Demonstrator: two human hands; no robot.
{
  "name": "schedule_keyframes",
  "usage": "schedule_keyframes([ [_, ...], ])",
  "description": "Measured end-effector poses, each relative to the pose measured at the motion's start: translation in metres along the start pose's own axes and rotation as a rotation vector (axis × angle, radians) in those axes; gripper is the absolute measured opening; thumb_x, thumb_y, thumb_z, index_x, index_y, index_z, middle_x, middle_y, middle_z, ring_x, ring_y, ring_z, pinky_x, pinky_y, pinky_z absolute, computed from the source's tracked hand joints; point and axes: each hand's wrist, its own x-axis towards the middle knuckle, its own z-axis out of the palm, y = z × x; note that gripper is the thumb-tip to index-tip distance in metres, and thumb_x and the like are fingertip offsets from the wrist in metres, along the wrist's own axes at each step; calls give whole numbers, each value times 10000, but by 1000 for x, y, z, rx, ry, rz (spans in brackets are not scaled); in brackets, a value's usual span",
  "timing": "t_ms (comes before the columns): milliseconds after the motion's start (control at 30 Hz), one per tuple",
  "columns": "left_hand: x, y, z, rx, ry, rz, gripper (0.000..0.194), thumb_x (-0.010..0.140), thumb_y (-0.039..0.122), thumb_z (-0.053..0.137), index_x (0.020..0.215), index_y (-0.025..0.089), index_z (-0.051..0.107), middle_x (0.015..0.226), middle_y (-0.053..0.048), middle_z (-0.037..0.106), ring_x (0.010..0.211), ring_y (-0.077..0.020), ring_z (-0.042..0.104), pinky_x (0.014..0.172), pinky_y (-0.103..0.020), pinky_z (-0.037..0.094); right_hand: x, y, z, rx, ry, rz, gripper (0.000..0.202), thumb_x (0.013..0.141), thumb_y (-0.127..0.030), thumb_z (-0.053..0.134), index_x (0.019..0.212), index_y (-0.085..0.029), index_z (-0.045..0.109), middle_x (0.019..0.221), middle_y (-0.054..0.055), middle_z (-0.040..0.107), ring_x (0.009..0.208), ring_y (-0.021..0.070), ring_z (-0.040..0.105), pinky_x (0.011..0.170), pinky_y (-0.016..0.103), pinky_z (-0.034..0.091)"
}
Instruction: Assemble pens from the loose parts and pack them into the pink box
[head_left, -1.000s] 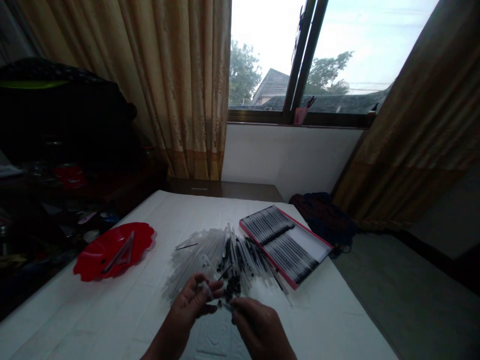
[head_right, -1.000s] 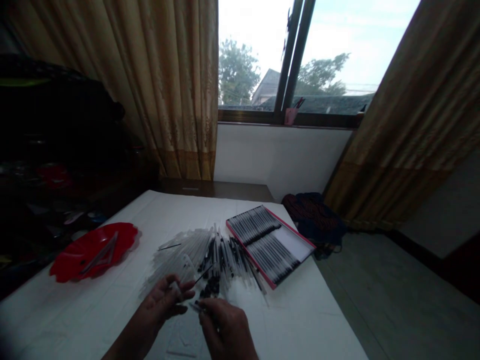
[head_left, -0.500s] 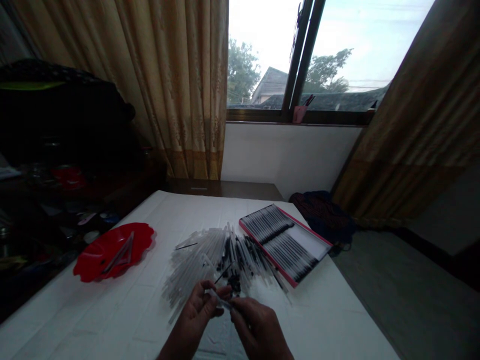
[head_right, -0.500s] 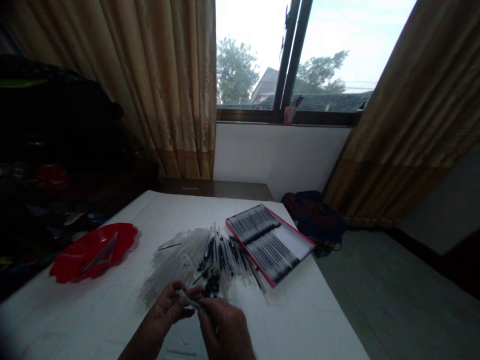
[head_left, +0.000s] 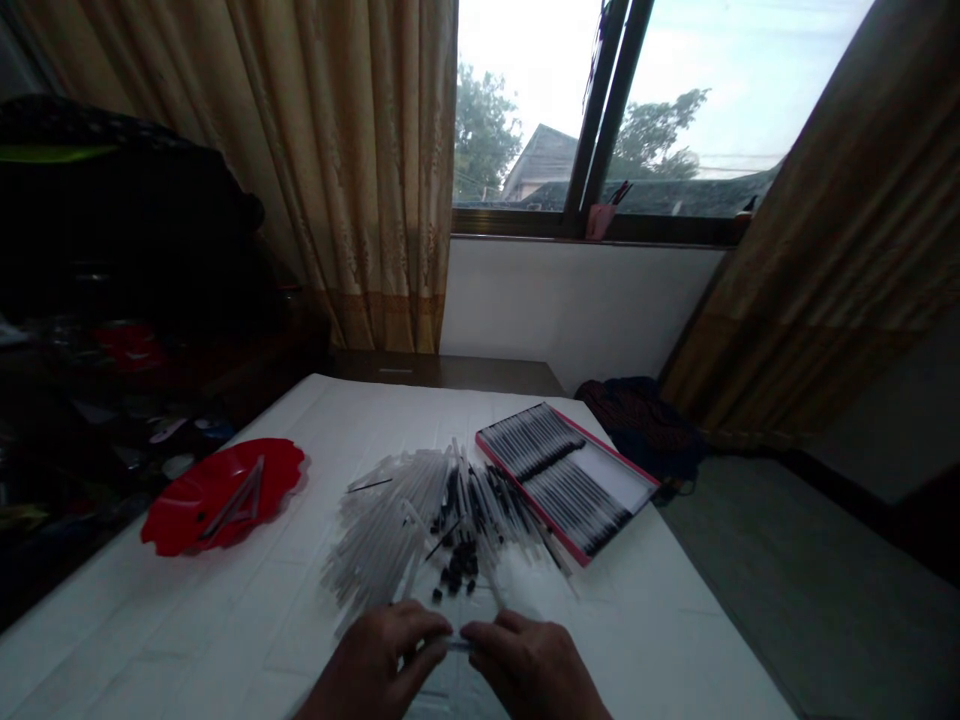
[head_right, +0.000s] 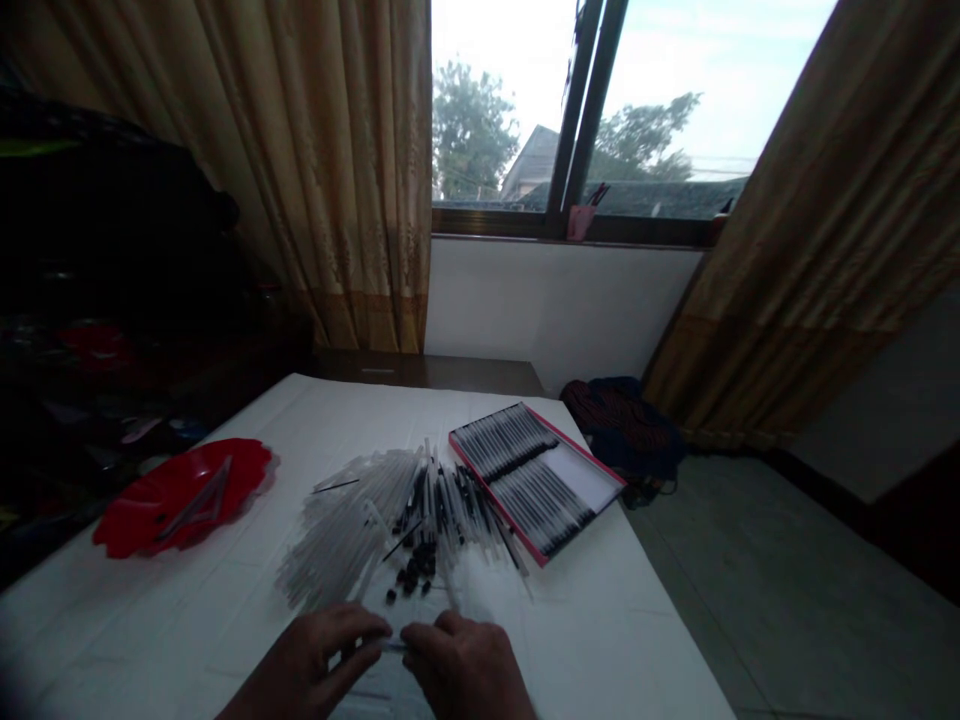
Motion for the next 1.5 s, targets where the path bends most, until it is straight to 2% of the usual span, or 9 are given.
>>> schedule_keyframes([
  [167,7,-19,24,75,-49,113,198,872,288,525,952,254,703,879,-31,737,818,-176,670,740,-236,483,-1,6,0,-109,-209,63,137,805,-177,608,871,-264,691,740,-2,713,632,148,684,524,173,402],
  [367,17,-38,59,187,-40,174,185,880,222,484,862,204,667,772,-21,701,735,-141,660,669,-197,469,-13,27,22,-247,-324,91,106,819,-143,596,814,-223,666,755,-7,718,646,135,686,539,166,413],
  [600,18,-41,61,240,-48,196,201,879,207,447,814,201,637,741,-17,674,711,-136,646,642,-191,461,-14,35,37,-314,-277,-7,77,804,-175,620,743,-221,625,690,-30,699,565,119,658,459,167,372],
  [900,23,-46,62,133,-27,123,180,849,251,487,856,226,665,804,-4,709,772,-140,664,712,-195,494,-15,33,36,-180,-285,120,158,785,-160,570,917,-237,613,815,-8,739,698,161,696,541,179,423],
  [1033,27,-62,64,-133,-3,-49,336,817,354,546,1123,234,616,977,-25,720,697,-136,688,666,-221,545,-14,37,16,-65,-249,227,168,808,-164,512,916,-226,625,812,8,731,713,162,685,590,193,437],
  [1167,32,-72,58,-255,46,-168,379,881,439,446,1153,222,596,1020,-43,721,574,-117,680,546,-222,569,-8,67,-28,13,33,266,225,877,-224,436,961,-227,645,899,38,692,832,166,646,720,234,466],
  [1233,36,-74,50,-130,125,-65,321,884,427,465,1099,252,627,1008,-21,735,680,-134,707,597,-210,581,0,94,-54,-35,183,298,231,863,-278,467,949,-221,674,950,66,676,881,192,633,764,274,476],
  [1333,41,-76,38,158,254,254,243,869,379,520,1058,290,644,981,1,749,852,-148,711,738,-191,567,18,138,-88,-133,330,435,256,853,-322,478,955,-224,692,960,64,686,898,198,639,773,276,490],
  [1500,49,-86,37,516,329,630,299,943,316,369,1079,261,631,867,-39,748,785,-125,719,736,-139,547,56,194,-111,-255,368,614,296,865,-258,445,1056,-191,660,1062,80,685,953,204,639,803,283,473],
])
